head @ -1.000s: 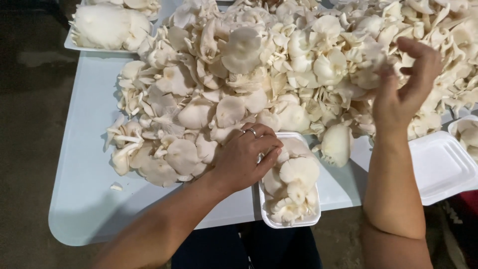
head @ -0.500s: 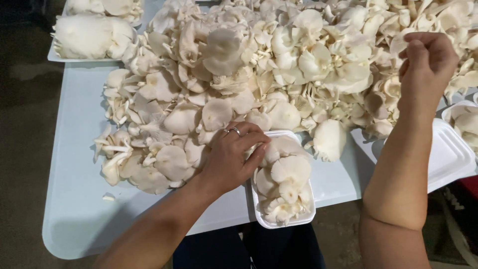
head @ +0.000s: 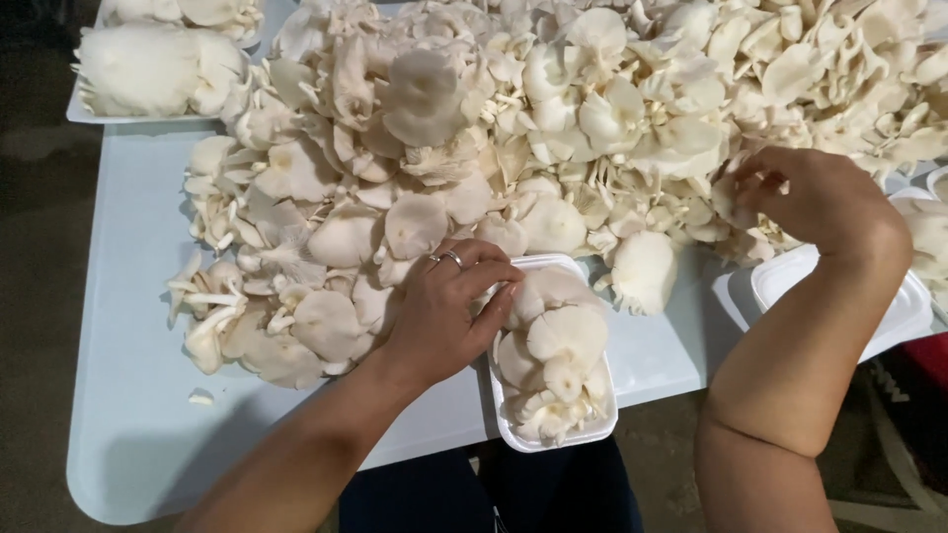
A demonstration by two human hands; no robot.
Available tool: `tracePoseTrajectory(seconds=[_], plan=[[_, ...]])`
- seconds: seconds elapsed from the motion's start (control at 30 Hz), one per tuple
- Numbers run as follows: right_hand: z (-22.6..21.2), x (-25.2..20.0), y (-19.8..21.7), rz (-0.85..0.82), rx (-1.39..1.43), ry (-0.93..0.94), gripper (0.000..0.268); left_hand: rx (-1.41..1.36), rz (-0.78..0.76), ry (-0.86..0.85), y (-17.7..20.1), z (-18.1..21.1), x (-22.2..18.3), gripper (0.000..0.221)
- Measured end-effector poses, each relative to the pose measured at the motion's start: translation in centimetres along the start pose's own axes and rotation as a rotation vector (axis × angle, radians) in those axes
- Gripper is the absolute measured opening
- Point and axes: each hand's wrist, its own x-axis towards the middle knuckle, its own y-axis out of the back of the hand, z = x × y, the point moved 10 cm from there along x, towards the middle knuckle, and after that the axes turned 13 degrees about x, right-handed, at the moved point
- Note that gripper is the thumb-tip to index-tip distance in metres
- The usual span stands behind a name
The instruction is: The person picks oyster mushrooms from a large pile on a table and places them into a small white container. They occasionally separate larger clusters into smaller pieces before packing them.
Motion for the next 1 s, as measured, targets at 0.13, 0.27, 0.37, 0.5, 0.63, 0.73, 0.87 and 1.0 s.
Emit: tracePoseTrajectory(seconds=[0.13, 0.27, 0.37, 0.5, 0.63, 0.73, 0.87, 1.0], plan=[[-2.0, -0.4, -0.7, -0.094, 0.082, 0.052, 0.037, -0.013, 0.012, -0.005, 0.3, 0.2, 0.1, 0.02], [-2.3, -0.7, -0.4, -0.1, 0.199, 0.159, 0.024, -0.016, 0.021, -0.014, 0.4, 0.2, 0.1, 0.021], [-3.7, -2.0, -0.2, -0.141, 0.337, 0.348, 0.013, -0.024, 0.012, 0.004, 0.4, 0.1, 0.1, 0.021], [-9.9, -6.3, 0.2, -0.318, 0.801, 0.854, 0.033, -0.096, 0.02, 0.008, 0.5, 0.3, 0.1, 0.02], [-13.9, -7.5, -1.4, -0.335, 1.189, 0.944, 0.02, -0.23, 0.006, 0.058, 1.0, 0.0, 0.5, 0.02], [-14.5, -6.5, -2.9, -0.31, 1.564, 0.79, 0.019, -0.283, 0.043, 0.127, 1.5, -0.7, 0.5, 0.027], [-14.8, -5.1, -5.3, -0.484, 1.858, 0.593, 0.021, -0.371, 0.029, 0.173, 1.7, -1.0, 0.6, 0.027], [-17.0, -7.0, -5.5, -0.567, 1.696, 0.746, 0.038, -0.459, 0.026, 0.189, 1.5, -1.0, 0.5, 0.021]])
